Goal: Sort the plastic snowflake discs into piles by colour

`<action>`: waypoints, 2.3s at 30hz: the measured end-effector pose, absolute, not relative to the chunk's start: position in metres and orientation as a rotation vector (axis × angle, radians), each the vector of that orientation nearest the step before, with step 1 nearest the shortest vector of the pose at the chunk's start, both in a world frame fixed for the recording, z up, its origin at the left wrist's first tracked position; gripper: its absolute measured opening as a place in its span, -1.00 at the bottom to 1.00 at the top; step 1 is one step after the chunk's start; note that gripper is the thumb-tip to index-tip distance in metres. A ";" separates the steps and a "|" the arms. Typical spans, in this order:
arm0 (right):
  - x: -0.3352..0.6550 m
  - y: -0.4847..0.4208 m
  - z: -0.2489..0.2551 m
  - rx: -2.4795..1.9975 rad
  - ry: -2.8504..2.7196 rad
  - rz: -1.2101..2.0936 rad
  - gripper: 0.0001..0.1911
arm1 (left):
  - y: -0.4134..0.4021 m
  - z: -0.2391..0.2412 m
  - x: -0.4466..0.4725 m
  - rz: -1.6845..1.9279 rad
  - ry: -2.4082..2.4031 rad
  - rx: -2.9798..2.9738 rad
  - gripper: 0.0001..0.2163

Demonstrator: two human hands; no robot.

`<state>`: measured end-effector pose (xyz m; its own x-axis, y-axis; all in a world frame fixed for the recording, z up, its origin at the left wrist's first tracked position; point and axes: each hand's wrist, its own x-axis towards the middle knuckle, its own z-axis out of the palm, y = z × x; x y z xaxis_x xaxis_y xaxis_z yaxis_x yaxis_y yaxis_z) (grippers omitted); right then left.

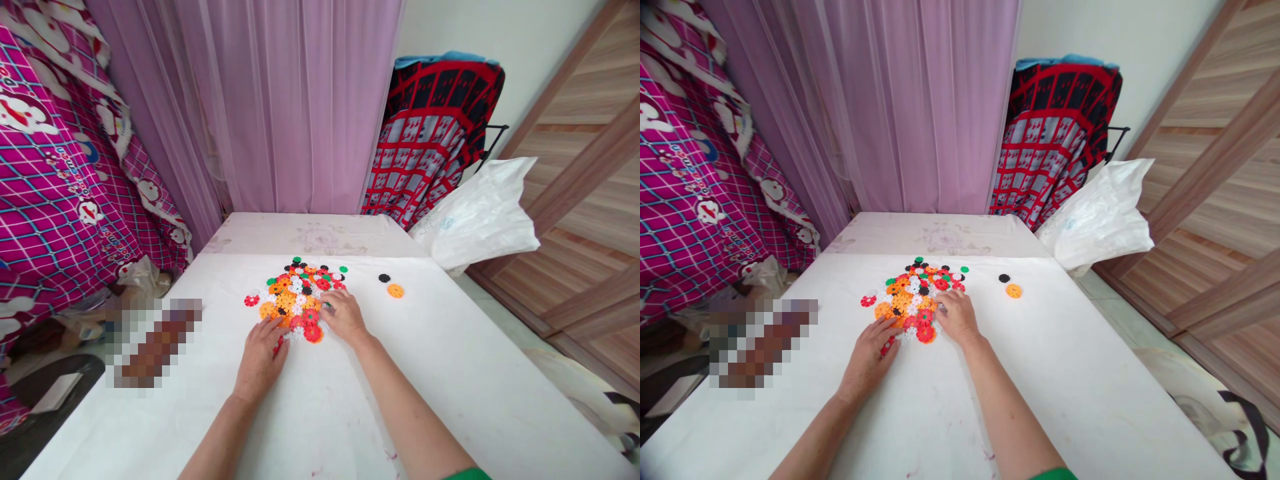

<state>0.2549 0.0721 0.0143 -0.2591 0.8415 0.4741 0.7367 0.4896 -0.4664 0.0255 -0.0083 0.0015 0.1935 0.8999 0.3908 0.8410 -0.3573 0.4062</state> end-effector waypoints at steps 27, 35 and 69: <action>0.314 0.084 0.019 -1.704 -1.807 0.120 -0.42 | -0.008 0.004 0.026 0.864 1.733 2.351 -0.74; 0.383 0.091 0.003 -1.704 -0.915 0.220 -0.31 | -0.008 0.003 0.024 0.870 1.727 2.373 -0.71; 0.387 0.096 0.015 -2.153 -1.162 0.187 -0.32 | -0.009 0.001 0.023 0.894 1.718 2.391 -0.75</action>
